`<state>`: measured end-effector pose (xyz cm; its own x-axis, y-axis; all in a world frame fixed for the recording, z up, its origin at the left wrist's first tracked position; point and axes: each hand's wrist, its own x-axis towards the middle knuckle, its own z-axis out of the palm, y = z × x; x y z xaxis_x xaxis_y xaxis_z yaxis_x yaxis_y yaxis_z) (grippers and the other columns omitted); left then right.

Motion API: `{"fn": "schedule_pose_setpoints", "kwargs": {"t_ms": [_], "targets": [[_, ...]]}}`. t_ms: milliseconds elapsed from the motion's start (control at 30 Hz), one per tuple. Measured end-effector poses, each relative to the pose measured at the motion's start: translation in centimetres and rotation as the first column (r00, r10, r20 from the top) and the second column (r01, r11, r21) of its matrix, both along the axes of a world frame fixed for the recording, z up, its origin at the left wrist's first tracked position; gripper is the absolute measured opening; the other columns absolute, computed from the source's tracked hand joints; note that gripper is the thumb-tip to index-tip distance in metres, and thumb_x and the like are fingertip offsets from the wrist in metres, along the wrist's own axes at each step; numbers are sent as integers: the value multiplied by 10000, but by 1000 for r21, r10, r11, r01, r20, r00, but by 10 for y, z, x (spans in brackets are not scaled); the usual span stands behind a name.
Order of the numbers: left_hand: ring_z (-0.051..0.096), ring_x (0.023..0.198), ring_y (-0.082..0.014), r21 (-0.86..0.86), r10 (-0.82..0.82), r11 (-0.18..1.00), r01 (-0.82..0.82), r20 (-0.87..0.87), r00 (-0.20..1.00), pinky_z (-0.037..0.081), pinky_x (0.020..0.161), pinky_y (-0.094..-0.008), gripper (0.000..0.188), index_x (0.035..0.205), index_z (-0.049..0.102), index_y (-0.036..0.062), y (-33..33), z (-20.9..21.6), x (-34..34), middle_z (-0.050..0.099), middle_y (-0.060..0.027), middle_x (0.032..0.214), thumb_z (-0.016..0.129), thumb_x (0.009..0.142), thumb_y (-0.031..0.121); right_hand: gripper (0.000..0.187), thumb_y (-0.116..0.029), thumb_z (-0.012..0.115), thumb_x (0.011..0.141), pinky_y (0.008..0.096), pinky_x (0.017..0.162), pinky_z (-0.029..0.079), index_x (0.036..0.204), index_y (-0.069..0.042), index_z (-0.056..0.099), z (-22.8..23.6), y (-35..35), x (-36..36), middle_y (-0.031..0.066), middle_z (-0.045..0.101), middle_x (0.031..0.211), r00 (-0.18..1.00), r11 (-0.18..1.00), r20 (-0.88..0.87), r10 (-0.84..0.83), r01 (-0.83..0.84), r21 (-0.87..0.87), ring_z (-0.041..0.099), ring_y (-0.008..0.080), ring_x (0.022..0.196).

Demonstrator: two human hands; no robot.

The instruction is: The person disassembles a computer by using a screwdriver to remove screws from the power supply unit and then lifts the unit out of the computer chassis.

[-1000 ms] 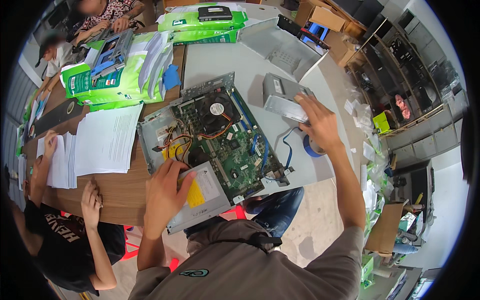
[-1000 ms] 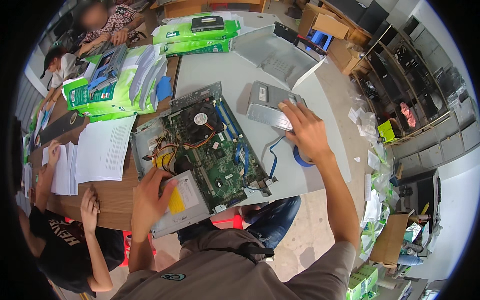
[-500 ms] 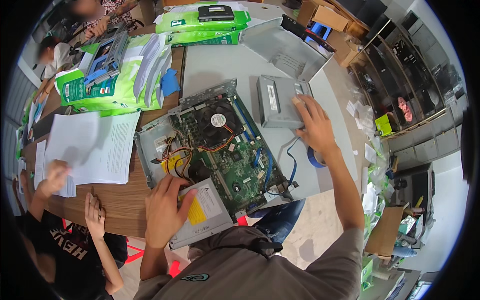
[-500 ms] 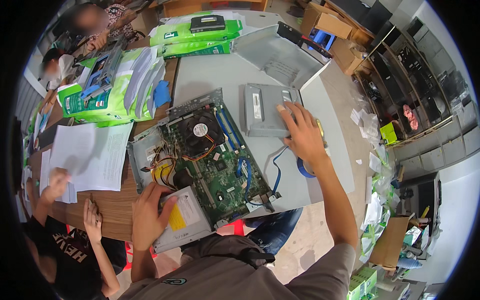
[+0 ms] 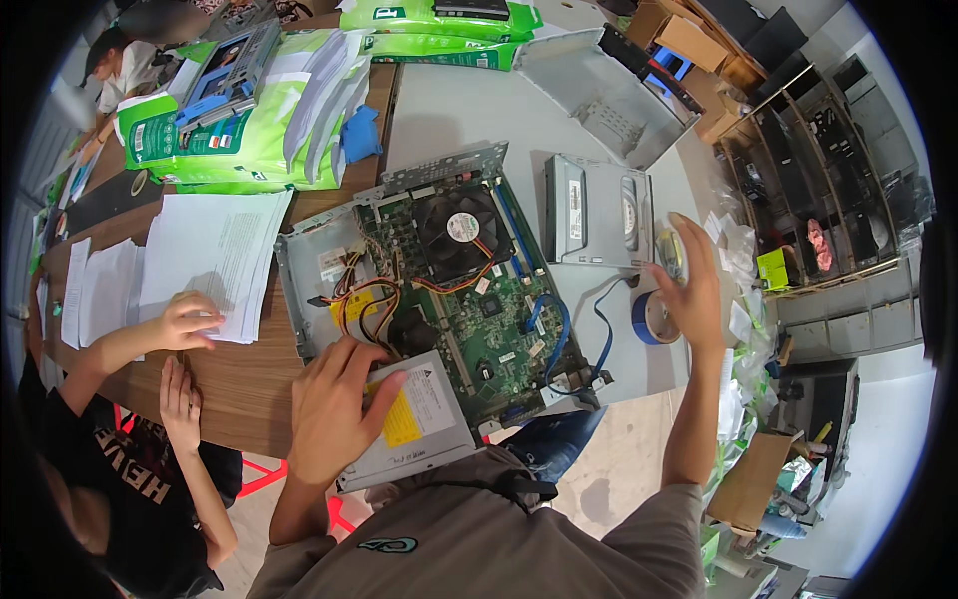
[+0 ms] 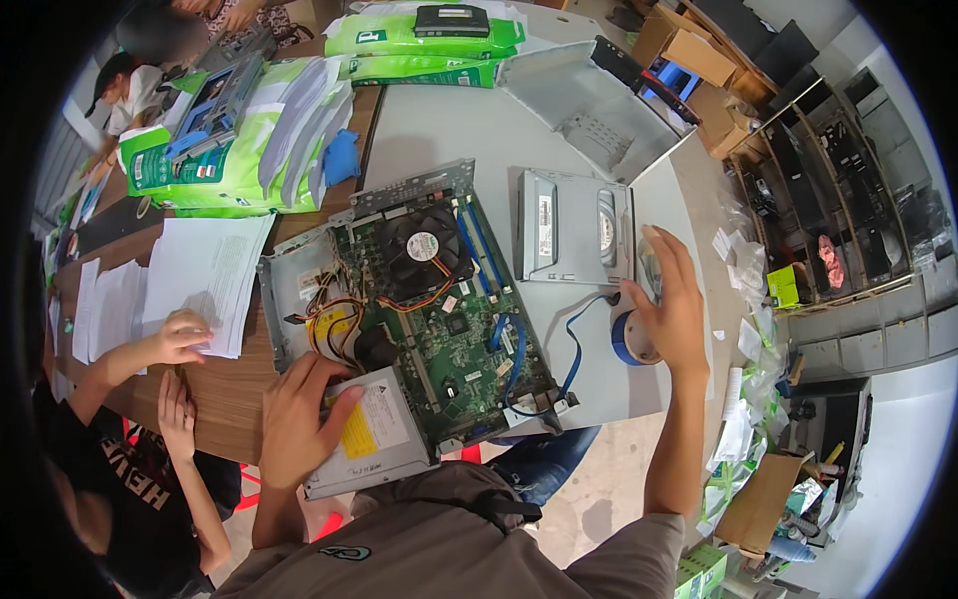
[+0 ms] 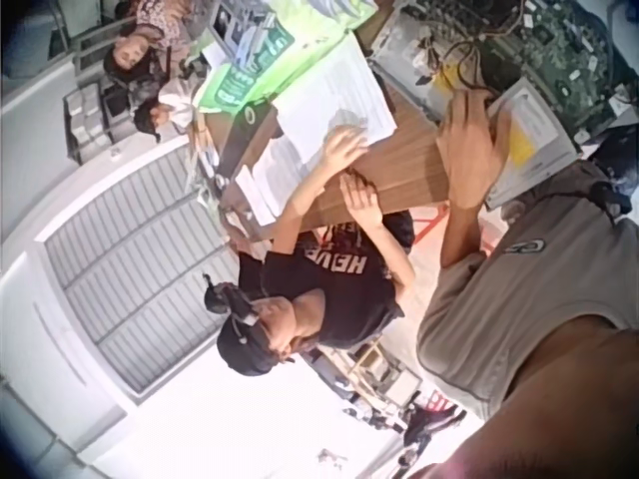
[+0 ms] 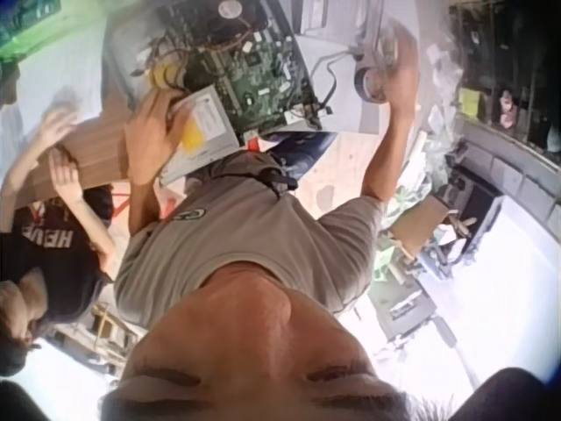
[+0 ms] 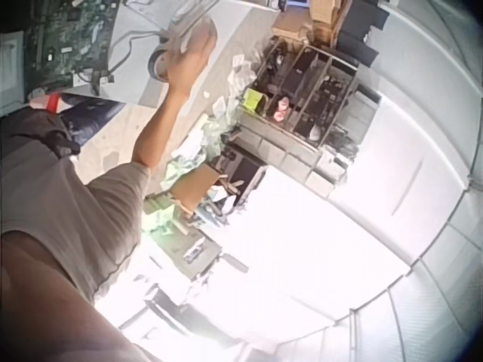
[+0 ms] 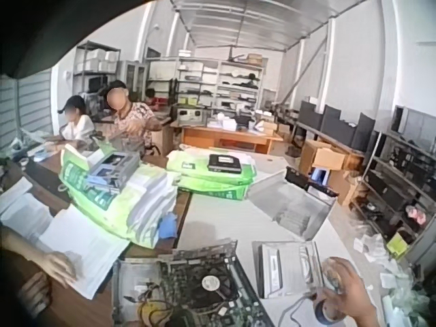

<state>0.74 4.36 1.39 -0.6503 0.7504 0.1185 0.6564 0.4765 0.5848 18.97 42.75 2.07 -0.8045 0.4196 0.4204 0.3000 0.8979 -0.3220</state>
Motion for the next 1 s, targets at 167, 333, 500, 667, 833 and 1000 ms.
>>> {"fn": "schedule_pose_setpoints", "kwargs": {"t_ms": [167,333,500,667,833,1000], "targets": [[619,878,-353,-2,13,1000,-13,11,1000,466,739,-439,205,959,617,27,1,-1,2,608,-123,913,690,885,205,473,-26,713,861,401,1042,439,1311,-30,569,-22,22,53,175,601,1292,966,979,-162,-201,205,6,571,360,1212],[618,901,-352,-22,13,1000,-13,20,1000,466,753,-437,206,958,622,23,3,-1,3,614,-122,933,683,888,207,330,-146,622,982,406,1050,441,1261,28,594,-76,49,108,164,648,1232,813,879,-334,-476,439,-185,604,296,1169],[618,915,-355,-56,45,998,-43,27,999,463,763,-439,203,950,629,28,8,3,4,617,-121,939,677,890,215,351,-218,550,1046,340,985,495,1281,40,592,-121,69,133,152,668,1174,706,683,-349,-616,258,-684,643,206,1060],[619,919,-362,-81,41,996,-39,27,999,459,775,-446,206,957,624,29,7,2,2,620,-126,943,667,893,220,364,-257,523,1061,295,883,497,1268,29,610,-133,78,138,111,701,1035,665,669,-400,-631,205,-715,629,160,990],[624,904,-354,-103,30,994,-30,1,1000,468,751,-442,225,967,623,34,4,-4,0,626,-120,945,679,891,238,335,-238,545,1049,301,903,483,1228,30,639,-133,73,135,99,704,1057,778,739,-270,-567,335,-585,627,153,986],[626,893,-344,-122,22,992,-20,15,1000,467,750,-443,243,970,628,43,5,-6,0,625,-114,939,684,900,268,314,-207,562,1037,297,934,466,1217,40,635,-128,71,132,104,703,1065,778,736,-264,-570,340,-586,627,166,1014]]}}
